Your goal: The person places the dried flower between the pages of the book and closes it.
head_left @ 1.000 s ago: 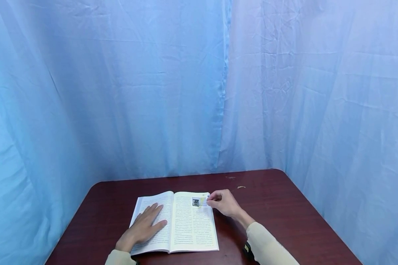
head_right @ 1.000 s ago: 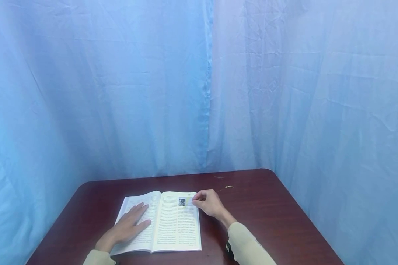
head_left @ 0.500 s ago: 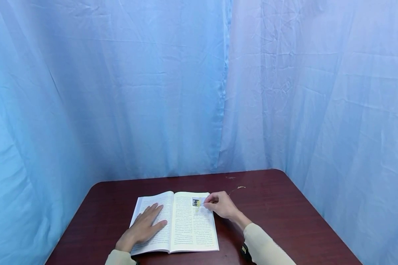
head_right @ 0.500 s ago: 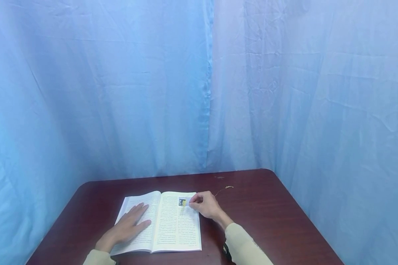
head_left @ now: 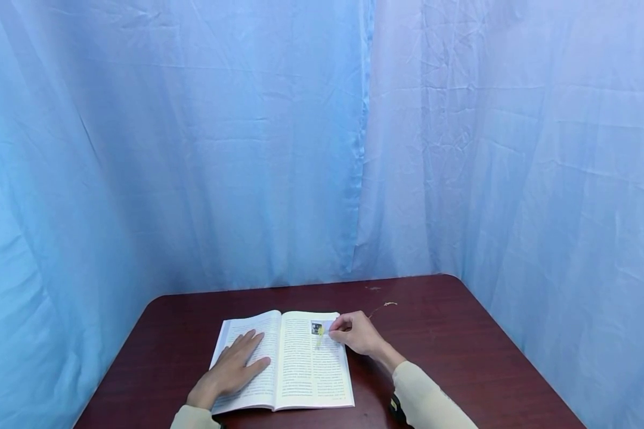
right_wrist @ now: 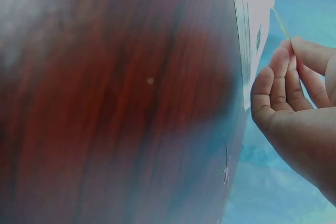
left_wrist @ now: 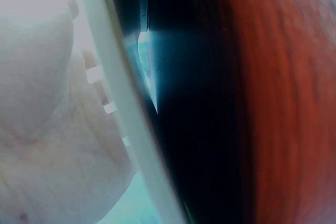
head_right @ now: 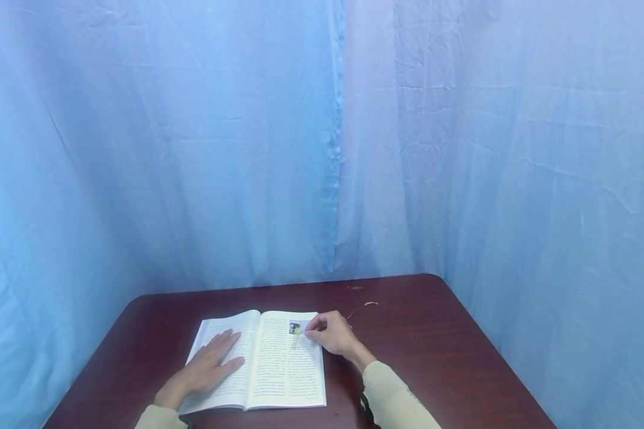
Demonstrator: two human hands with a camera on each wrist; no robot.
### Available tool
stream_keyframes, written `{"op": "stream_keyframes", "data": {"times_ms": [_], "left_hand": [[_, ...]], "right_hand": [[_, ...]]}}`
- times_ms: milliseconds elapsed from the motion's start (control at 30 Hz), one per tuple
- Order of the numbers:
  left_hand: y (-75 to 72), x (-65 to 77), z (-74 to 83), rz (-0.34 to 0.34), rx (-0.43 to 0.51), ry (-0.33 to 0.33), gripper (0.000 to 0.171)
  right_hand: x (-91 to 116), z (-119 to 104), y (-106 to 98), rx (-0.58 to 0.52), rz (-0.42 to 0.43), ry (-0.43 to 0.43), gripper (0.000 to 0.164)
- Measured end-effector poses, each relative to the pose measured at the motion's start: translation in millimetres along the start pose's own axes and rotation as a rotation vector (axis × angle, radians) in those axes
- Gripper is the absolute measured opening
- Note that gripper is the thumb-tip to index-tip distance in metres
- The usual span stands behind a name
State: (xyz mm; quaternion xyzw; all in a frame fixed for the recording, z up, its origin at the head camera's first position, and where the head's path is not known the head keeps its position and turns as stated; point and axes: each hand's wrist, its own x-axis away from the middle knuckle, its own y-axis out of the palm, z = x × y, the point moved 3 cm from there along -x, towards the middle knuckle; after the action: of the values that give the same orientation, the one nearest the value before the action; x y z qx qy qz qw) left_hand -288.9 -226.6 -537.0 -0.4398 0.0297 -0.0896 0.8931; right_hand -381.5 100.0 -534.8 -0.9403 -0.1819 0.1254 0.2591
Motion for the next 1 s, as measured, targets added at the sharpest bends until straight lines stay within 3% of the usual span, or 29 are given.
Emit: {"op": "stream_keyframes", "data": {"times_ms": [333, 467, 667, 1000], "left_hand": [[8.2, -7.2, -15.6, 0.051, 0.009, 0.025, 0.087], [7.3, -6.2, -13.3, 0.053, 0.018, 0.041, 0.085], [2.3, -2.6, -0.7, 0.008, 0.005, -0.007, 0.076], [0.6, -4.0, 0.9, 0.007, -0.021, -0.021, 0.076]], "right_hand": [[-3, 0, 5, 0.033, 0.012, 0.007, 0.005], [-5, 1, 8, 0.068, 0.012, 0.010, 0.010], [-4, 0, 10, 0.105, -0.001, -0.009, 0.010], [-4, -8, 15, 0.132, -0.044, -0.046, 0.010]]}}
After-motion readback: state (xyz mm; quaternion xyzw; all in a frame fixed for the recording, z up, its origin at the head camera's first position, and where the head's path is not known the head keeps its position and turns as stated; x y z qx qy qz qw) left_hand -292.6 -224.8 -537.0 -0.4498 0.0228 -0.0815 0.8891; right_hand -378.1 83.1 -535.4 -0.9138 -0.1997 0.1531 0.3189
